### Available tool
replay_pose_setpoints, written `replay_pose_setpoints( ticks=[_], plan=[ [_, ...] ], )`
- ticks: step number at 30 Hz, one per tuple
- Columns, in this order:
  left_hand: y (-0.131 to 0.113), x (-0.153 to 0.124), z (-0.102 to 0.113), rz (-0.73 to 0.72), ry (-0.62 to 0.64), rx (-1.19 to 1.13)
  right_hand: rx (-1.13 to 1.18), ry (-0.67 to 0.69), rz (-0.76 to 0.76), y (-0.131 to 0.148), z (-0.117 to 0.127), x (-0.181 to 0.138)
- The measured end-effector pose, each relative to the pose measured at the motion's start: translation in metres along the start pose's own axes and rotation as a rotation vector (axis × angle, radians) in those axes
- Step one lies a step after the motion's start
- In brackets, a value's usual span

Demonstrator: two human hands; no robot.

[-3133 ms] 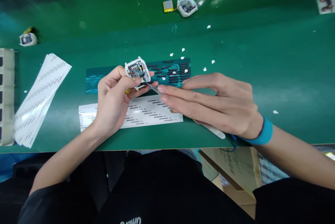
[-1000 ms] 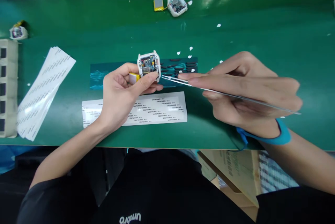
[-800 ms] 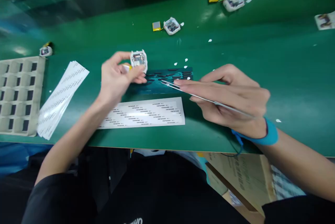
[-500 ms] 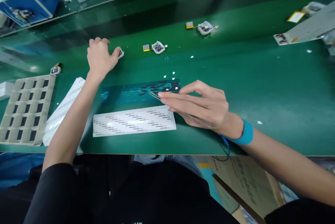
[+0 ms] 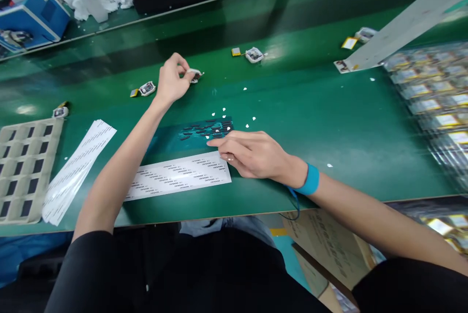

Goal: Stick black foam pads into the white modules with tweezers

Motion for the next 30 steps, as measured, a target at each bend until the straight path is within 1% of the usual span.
replay_pose_setpoints(
  ticks=[1,3,6,7,9,11,14,17,25,30],
  plan=[
    [-0.006,-0.01,0.006,0.003,-0.015,-0.114,-0.013,0.01,-0.005,0.001,0.0,0.0],
    [-0.025,-0.041,0.017,0.004,0.019,-0.243,-0.059,-0.045,-0.048,0.002,0.001,0.001],
    [-0.064,-0.105,0.029,0.102,0.161,-0.503,-0.12,-0.194,-0.156,0.005,0.003,0.001],
    [-0.076,-0.126,0.032,0.146,0.196,-0.555,-0.122,-0.221,-0.192,0.005,0.004,0.001],
    [-0.096,-0.159,0.036,0.234,0.226,-0.593,-0.127,-0.225,-0.233,0.005,0.002,0.0],
    [-0.106,-0.178,0.037,0.269,0.218,-0.587,-0.13,-0.192,-0.212,0.004,0.0,-0.001],
    [-0.107,-0.189,0.034,0.255,0.126,-0.557,-0.119,-0.146,-0.17,0.002,-0.005,-0.003],
    [-0.104,-0.193,0.031,0.26,0.062,-0.556,-0.087,-0.119,-0.173,0.002,-0.008,-0.003],
    [-0.107,-0.197,0.031,0.289,0.024,-0.576,-0.022,-0.159,-0.219,0.008,-0.01,-0.003],
    [-0.109,-0.197,0.032,0.325,0.016,-0.527,0.115,-0.109,-0.298,0.003,-0.005,-0.002]
  ],
)
Point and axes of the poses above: each hand's wrist, its own x-axis towards the middle knuckle, its own z-axis out of the back of the hand, y = z × x, the point moved 1 cm from there along x, towards the middle knuckle, and after that the axes turned 6 degrees about -y, right-handed, at the moved point
